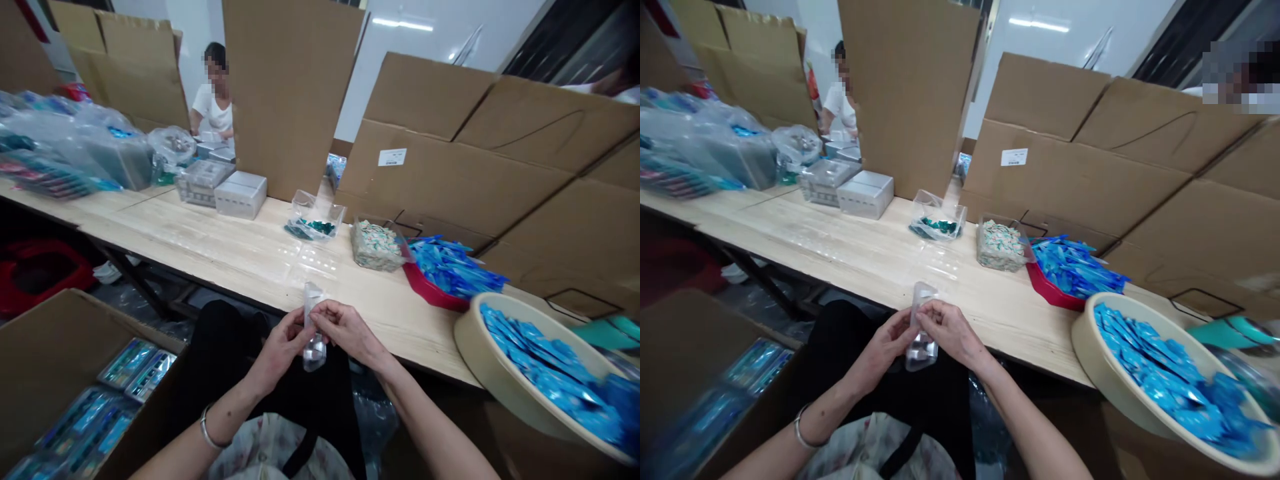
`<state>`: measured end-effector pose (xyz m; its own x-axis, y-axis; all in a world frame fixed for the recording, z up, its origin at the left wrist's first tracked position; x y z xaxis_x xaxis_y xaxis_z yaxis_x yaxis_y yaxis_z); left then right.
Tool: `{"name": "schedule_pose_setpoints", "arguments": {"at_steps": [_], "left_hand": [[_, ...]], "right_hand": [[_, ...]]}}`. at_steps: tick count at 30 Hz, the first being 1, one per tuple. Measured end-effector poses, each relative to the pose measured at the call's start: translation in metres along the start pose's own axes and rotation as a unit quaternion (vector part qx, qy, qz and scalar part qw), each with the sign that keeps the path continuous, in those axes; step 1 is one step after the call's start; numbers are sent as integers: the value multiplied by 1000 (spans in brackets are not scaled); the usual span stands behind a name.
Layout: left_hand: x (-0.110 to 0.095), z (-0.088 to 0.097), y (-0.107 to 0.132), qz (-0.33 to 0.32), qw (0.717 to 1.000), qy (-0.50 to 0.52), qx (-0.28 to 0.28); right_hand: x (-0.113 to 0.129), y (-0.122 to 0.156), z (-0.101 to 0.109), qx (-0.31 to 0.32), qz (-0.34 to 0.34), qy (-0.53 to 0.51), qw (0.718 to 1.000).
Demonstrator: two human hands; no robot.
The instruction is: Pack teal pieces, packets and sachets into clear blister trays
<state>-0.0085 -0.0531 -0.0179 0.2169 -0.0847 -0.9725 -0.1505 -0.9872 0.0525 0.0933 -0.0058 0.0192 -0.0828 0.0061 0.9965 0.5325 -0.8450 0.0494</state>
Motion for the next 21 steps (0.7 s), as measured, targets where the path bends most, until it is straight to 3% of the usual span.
{"name": "schedule_pose_setpoints", "arguments": {"at_steps": [7,21], "left_hand": [[9,-23,-16,-28,998,-55,29],[9,-28,-16,-29,992,-121,8]], "right_hand": [[-10,10,24,-42,-24,-85,995],[-15,16,30,-52,-12,-151,987]]}}
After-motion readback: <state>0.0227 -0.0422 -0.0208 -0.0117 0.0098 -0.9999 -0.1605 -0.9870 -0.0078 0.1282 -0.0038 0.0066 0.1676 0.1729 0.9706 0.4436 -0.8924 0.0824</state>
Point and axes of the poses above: each hand's wrist, its own y-axis away from the middle knuckle, its own z-axis out of the back of the hand, x = y × z, the point moved 6 cm from there along -y, towards the middle knuckle, and after that the axes turned 14 degrees about -y, right-handed, at the moved point
